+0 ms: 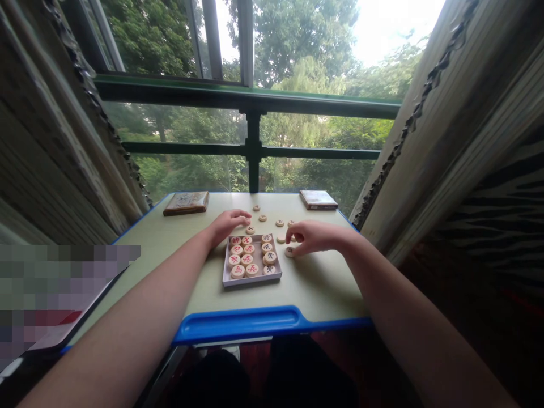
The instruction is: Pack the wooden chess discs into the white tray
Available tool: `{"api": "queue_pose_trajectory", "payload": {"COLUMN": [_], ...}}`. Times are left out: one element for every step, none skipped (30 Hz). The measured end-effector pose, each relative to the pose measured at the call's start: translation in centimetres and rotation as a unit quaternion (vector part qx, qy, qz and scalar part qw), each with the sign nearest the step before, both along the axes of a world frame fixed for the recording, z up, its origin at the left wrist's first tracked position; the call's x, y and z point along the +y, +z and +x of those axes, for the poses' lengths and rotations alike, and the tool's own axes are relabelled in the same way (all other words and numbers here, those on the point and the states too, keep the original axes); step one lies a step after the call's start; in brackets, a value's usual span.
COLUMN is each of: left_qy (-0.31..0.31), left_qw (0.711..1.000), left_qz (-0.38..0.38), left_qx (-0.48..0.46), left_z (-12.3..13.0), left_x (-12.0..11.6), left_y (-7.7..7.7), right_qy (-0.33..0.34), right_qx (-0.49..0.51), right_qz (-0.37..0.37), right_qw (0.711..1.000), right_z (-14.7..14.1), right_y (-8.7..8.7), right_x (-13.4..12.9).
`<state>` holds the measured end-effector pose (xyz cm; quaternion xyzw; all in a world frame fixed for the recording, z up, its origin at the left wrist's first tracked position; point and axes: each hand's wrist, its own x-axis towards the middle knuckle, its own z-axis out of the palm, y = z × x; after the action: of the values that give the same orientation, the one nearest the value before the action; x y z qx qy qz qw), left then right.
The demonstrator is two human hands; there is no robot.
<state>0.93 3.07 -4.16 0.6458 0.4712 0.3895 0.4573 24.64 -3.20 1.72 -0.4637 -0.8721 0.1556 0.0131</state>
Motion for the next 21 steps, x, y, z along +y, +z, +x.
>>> {"api": "queue_pose_trajectory", "payload": {"left_qy": [-0.003, -0.005, -0.007, -0.007, -0.007, -0.007, -0.006, -0.006, -0.006, -0.006, -0.006, -0.006, -0.005, -0.003, -0.002, -0.001, -0.001, 0.0, 0.001, 0.001, 0.001], "left_qw": [1.0, 1.0, 1.0, 1.0, 1.0, 1.0, 1.0, 1.0, 1.0, 1.0, 1.0, 1.0, 1.0, 1.0, 1.0, 1.0, 1.0, 0.999, 0.999, 0.999, 0.999], "left_qz": [-0.001, -0.001, -0.002, -0.002, -0.002, -0.002, -0.002, -0.002, -0.002, -0.003, -0.003, -0.004, -0.003, -0.003, -0.002, -0.002, -0.002, -0.002, -0.003, -0.004, -0.004], "left_qx": [-0.002, -0.002, -0.002, -0.001, -0.001, -0.003, -0.004, -0.006, -0.008, -0.008, -0.009, -0.01, -0.013, -0.017, -0.022, -0.026, -0.03, -0.032, -0.034, -0.035, -0.036], "left_z": [0.0, 0.0, 0.0, 0.0, 0.0, 0.0, -0.1, -0.1, -0.1, -0.1, -0.1, -0.1, -0.2, -0.2, -0.1, -0.1, -0.1, -0.1, 0.0, 0.0, 0.0], "left_x": [0.0, 0.0, 0.0, 0.0, 0.0, 0.0, 0.1, 0.1, 0.2, 0.2, 0.3, 0.4, 0.5, 0.6, 0.7, 0.7, 0.7, 0.7, 0.7, 0.7, 0.6], "left_y": [0.0, 0.0, 0.0, 0.0, -0.1, -0.1, -0.1, -0.2, -0.2, -0.3, -0.3, -0.4, -0.5, -0.6, -0.6, -0.7, -0.7, -0.7, -0.6, -0.6, -0.6], "right_qy": [0.013, 0.035, 0.063, 0.093, 0.121, 0.137, 0.148, 0.155, 0.156, 0.157, 0.157, 0.159, 0.161, 0.164, 0.166, 0.169, 0.169, 0.168, 0.165, 0.161, 0.157], "right_qx": [0.027, 0.059, 0.091, 0.117, 0.128, 0.129, 0.122, 0.112, 0.101, 0.091, 0.082, 0.074, 0.065, 0.058, 0.051, 0.046, 0.042, 0.04, 0.037, 0.035, 0.032], "right_qz": [0.005, 0.01, 0.014, 0.014, 0.023, 0.034, 0.041, 0.047, 0.051, 0.053, 0.055, 0.059, 0.064, 0.067, 0.07, 0.07, 0.07, 0.069, 0.067, 0.065, 0.063], "right_qw": [1.0, 0.998, 0.994, 0.989, 0.984, 0.981, 0.98, 0.981, 0.981, 0.982, 0.983, 0.983, 0.983, 0.983, 0.982, 0.982, 0.982, 0.983, 0.983, 0.984, 0.985], "right_z": [-0.3, -0.7, -1.1, -1.6, -2.0, -2.4, -2.8, -3.0, -3.2, -3.3, -3.3, -3.4, -3.3, -3.3, -3.3, -3.3, -3.3, -3.2, -3.2, -3.2, -3.3], "right_y": [0.0, 0.0, 0.0, -0.1, -0.2, -0.3, -0.4, -0.5, -0.6, -0.6, -0.7, -0.7, -0.7, -0.7, -0.7, -0.7, -0.7, -0.6, -0.6, -0.5, -0.5], "right_x": [-0.3, -0.7, -1.2, -1.6, -2.1, -2.5, -2.8, -3.1, -3.2, -3.3, -3.3, -3.2, -3.1, -3.1, -3.0, -2.9, -2.9, -2.9, -2.9, -3.0, -3.0]}}
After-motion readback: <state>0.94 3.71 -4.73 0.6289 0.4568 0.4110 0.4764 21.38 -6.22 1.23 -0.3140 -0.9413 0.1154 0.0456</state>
